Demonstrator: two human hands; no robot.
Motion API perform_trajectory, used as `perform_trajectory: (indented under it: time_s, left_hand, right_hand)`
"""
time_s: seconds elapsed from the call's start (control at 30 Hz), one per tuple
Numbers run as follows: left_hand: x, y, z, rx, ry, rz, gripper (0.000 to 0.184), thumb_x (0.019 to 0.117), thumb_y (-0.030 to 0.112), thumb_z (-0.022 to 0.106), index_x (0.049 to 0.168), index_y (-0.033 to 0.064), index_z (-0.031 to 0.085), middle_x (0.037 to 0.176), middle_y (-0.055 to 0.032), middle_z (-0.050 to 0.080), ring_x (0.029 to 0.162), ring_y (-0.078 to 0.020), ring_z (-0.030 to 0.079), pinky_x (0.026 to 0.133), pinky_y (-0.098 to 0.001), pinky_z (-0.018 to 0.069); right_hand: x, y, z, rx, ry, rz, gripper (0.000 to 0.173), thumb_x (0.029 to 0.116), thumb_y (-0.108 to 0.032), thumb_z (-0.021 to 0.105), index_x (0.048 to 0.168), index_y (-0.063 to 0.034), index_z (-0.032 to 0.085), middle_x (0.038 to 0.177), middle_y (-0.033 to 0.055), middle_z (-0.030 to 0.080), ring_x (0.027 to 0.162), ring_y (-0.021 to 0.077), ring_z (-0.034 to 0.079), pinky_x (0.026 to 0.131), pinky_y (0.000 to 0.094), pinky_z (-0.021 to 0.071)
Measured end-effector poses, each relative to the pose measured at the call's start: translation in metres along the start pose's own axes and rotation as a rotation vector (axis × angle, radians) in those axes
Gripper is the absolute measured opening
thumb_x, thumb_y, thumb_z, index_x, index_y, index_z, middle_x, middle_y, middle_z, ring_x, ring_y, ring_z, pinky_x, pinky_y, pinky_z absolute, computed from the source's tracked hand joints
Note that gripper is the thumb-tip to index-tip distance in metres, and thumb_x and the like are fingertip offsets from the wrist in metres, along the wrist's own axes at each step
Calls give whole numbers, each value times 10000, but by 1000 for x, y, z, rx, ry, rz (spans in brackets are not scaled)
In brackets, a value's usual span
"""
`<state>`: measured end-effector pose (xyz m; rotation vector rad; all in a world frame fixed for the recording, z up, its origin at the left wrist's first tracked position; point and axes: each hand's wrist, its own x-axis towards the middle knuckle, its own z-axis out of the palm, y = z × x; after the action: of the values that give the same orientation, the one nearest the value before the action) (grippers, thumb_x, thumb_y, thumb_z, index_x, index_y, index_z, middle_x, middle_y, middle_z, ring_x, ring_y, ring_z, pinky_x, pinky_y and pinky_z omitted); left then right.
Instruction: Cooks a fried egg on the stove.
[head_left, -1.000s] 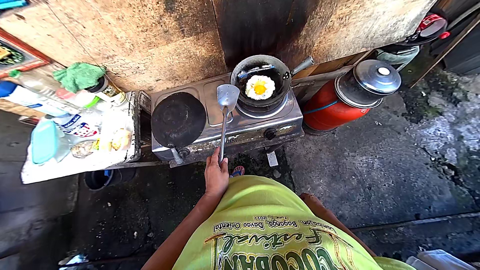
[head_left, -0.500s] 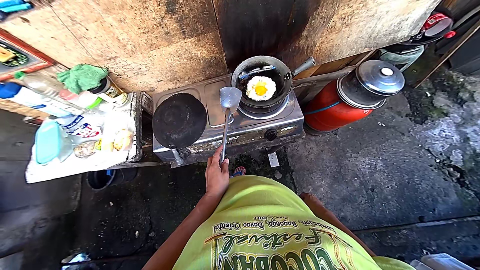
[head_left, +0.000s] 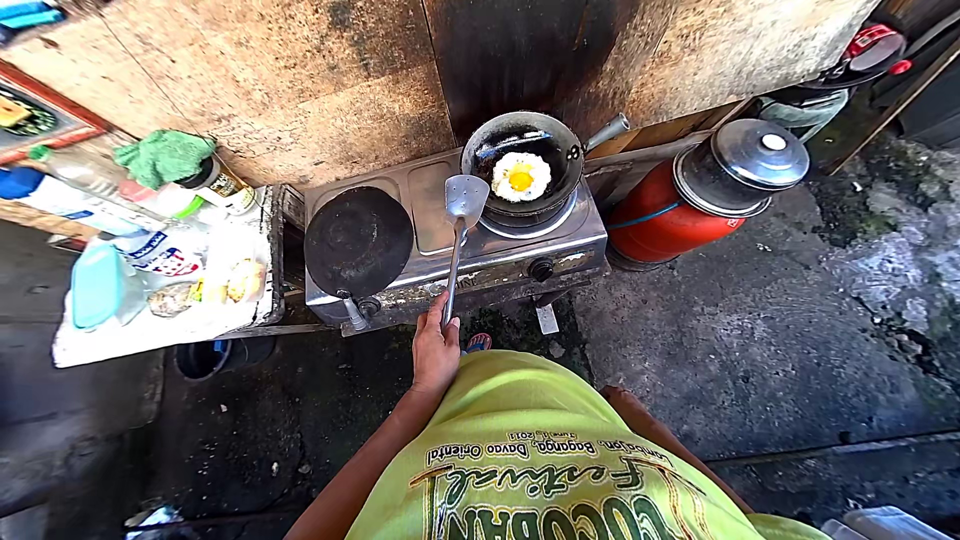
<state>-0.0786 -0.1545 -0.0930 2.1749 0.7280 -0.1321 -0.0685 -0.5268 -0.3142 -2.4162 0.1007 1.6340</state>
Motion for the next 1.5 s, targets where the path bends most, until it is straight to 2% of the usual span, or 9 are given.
perform_trajectory:
  time_s: [0.57,1.5]
  left_hand:
    - [-3,0,0,7,2,13,468,1062,188,551,1519,106,498,1211,-189,621,843,-213,661,784,-358,563]
    - [-4,1,3,-1,-12,17,471,1057,185,554,1518,107,503,1221,-191,623,865,-221,664,802,-364,564]
  right_hand:
    - [-4,-1,-2,24,-10,-10,457,1097,-365,475,1365,-26,624,1390,247,621,1355,403,555,1137,583,411]
    - [-2,5,-2,-9,-10,-16,460,1094,-383,471,1354,-41,635,1391,225,628,1353,382,562,1137,576,416]
